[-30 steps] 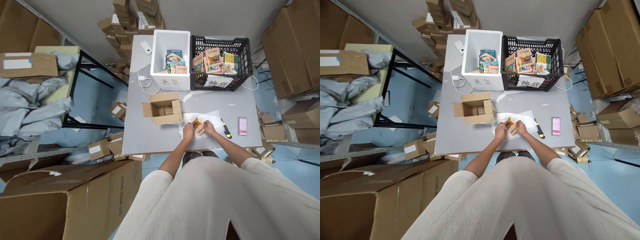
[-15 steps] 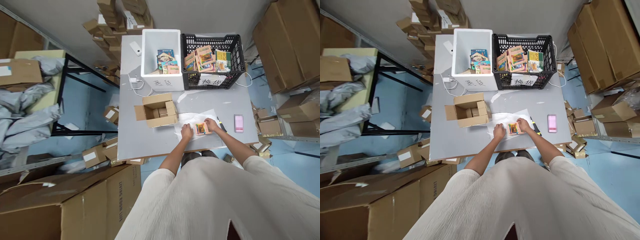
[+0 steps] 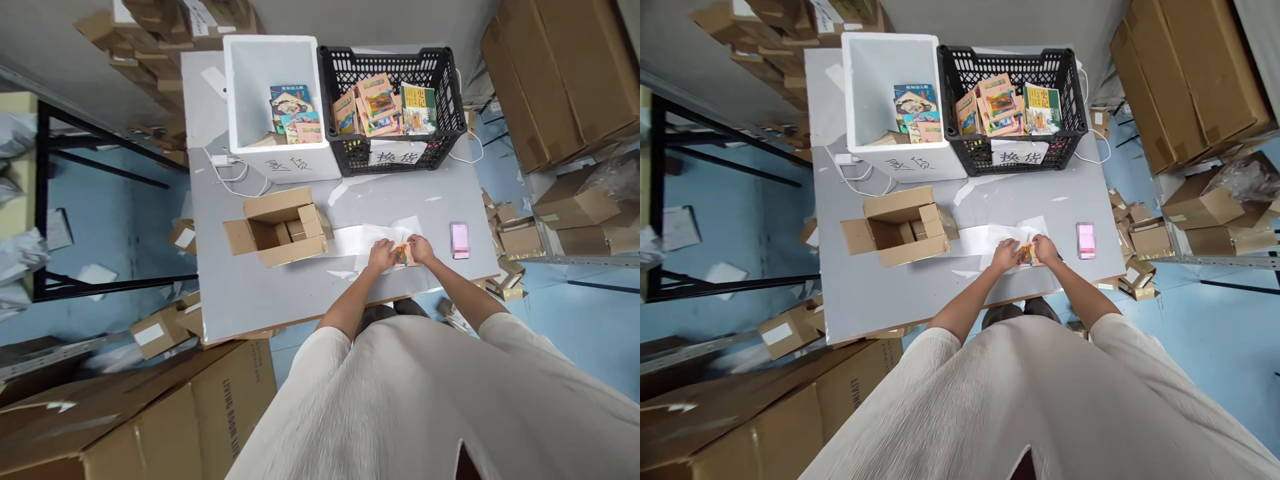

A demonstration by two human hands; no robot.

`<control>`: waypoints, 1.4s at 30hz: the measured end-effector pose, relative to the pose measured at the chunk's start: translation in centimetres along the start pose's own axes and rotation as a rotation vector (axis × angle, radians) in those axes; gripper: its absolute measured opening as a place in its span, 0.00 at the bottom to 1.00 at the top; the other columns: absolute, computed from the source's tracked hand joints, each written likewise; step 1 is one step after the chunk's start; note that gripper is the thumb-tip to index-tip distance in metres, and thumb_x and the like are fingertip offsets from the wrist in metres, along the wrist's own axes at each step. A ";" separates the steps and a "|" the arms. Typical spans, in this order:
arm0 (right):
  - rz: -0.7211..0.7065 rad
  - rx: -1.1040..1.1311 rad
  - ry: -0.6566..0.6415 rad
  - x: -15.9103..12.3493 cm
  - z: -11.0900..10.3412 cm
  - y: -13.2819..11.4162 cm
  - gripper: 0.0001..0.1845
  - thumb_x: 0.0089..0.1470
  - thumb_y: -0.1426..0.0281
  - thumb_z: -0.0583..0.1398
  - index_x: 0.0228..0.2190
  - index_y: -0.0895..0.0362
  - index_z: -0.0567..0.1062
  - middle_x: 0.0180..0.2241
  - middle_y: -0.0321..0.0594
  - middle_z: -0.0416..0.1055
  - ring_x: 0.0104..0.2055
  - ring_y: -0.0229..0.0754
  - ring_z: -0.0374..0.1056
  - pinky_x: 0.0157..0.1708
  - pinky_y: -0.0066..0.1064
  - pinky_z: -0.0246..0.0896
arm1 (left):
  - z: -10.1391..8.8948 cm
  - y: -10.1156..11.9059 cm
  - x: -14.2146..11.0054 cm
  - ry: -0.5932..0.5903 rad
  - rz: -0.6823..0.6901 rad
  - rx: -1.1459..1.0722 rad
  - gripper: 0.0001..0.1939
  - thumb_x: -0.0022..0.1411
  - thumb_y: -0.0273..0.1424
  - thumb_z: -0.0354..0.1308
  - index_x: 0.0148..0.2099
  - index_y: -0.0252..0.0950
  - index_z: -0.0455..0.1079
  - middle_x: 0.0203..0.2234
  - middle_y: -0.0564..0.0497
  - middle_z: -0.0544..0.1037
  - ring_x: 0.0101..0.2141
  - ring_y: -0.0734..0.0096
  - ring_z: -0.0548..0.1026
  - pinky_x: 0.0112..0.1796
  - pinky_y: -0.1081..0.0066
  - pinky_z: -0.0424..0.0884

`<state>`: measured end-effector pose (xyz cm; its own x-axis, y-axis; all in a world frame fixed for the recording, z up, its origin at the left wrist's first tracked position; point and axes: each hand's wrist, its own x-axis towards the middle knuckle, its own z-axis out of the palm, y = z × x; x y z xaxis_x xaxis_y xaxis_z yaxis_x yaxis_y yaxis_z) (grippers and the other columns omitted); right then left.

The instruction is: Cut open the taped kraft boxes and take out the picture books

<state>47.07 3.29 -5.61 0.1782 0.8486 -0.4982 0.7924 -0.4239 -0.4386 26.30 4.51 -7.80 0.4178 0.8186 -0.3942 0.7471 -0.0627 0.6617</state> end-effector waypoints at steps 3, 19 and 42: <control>0.020 -0.003 -0.001 -0.2 -0.3 0.5 0.19 0.65 0.73 0.55 0.49 0.52 0.82 0.52 0.47 0.80 0.54 0.54 0.72 0.53 0.40 0.69 | -0.8 0.1 1.2 -0.061 0.013 -0.008 0.27 0.68 0.25 0.54 0.67 0.41 0.76 0.63 0.41 0.75 0.62 0.50 0.70 0.65 0.56 0.65; 0.182 0.253 0.053 0.0 -2.6 1.2 0.14 0.58 0.73 0.58 0.43 0.53 0.80 0.41 0.42 0.82 0.38 0.47 0.74 0.42 0.35 0.70 | -7.0 1.8 -1.4 0.095 -0.033 0.168 0.14 0.74 0.26 0.54 0.58 0.40 0.73 0.55 0.41 0.73 0.50 0.54 0.77 0.49 0.61 0.73; 0.015 0.235 0.189 -0.4 0.2 -8.8 0.14 0.50 0.69 0.60 0.39 0.53 0.81 0.37 0.41 0.82 0.39 0.48 0.74 0.44 0.36 0.71 | -25.2 -11.7 -9.5 0.338 -0.285 0.357 0.20 0.72 0.30 0.48 0.52 0.37 0.81 0.53 0.34 0.81 0.64 0.41 0.68 0.66 0.42 0.54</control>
<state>39.89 6.62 -1.64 0.3116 0.8763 -0.3675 0.6362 -0.4797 -0.6043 0.57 11.87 4.20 0.0291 0.9649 -0.2608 0.9590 0.0466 0.2795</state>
